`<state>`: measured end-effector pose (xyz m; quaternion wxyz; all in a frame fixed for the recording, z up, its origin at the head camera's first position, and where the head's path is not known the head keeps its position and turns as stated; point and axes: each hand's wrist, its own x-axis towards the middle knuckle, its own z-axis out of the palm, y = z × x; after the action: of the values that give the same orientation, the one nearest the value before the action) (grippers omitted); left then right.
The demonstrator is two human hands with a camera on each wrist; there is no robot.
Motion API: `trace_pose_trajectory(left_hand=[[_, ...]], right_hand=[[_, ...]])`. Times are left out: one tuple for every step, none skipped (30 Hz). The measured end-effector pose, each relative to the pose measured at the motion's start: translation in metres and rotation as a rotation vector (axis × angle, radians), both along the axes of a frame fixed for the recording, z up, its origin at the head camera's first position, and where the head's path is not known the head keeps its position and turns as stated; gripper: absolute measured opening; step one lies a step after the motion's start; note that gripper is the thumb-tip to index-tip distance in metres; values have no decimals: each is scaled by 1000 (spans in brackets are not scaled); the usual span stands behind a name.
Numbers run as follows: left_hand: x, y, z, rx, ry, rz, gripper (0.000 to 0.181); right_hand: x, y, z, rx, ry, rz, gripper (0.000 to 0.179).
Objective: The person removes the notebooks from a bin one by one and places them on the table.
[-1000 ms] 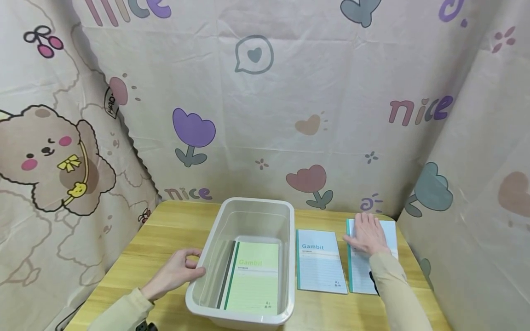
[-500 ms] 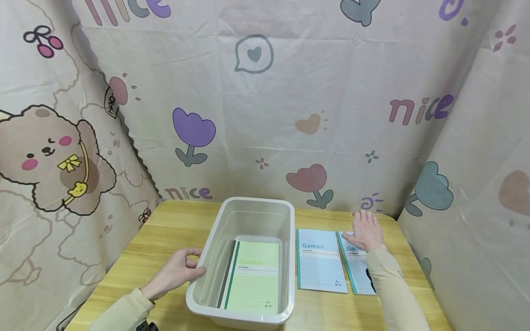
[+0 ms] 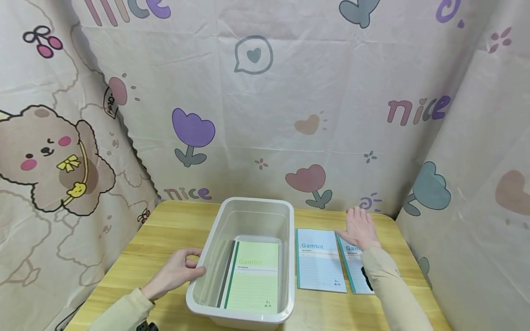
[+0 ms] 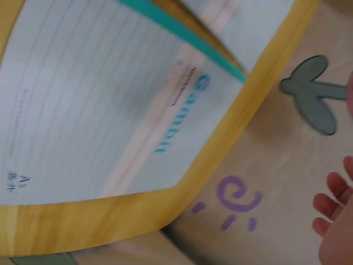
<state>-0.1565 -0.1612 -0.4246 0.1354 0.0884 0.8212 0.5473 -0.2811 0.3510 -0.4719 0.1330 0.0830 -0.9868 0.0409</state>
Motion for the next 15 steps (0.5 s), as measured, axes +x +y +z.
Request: trace_pose_trajectory(left_hand=[[0,0,0,-1,1,1,52],[0,0,0,-2,2,0,52],[0,0,0,-2,2,1,52],[1,0,0,-2,3,1,52],[1,0,1,-3,4,1,52],[1,0,1,-3,4,1,52],[1,0,1,-2,3,2,52],[1,0,1,-3,4,2,52],[1,0,1,-3,4,3,52],[1,0,1,-3,3,3,52],[1,0,1,-2,3,1,52],[1,0,1,-1,2,0,52],[1,0,1,-3,2,-1,52],[1,0,2,-4,2,-2,52],[1,0,2,-5,1,-2,52]], right_hand=[[1,-3,3,-6,-9,-1,75],[2,-7,6,-11,-17,-3,75],[3,-11,10,-15,-22,-4,75],[3,-15,14,-17,-27,-5,75],[4,-19,17,-23,-27,-1,74],[4,-23,21,-26,-26,2,74],[5,-27,24,-27,-22,8,73],[5,-31,28,-28,-18,13,73],[6,-35,31,-31,-15,20,73],[6,-39,34,-35,-15,28,73],[7,-43,38,-40,-16,37,73],[8,-48,42,-43,-15,44,73],[9,-53,45,-47,-17,53,73],[11,-58,49,-50,-18,60,73],[12,-62,53,-53,-20,67,73]])
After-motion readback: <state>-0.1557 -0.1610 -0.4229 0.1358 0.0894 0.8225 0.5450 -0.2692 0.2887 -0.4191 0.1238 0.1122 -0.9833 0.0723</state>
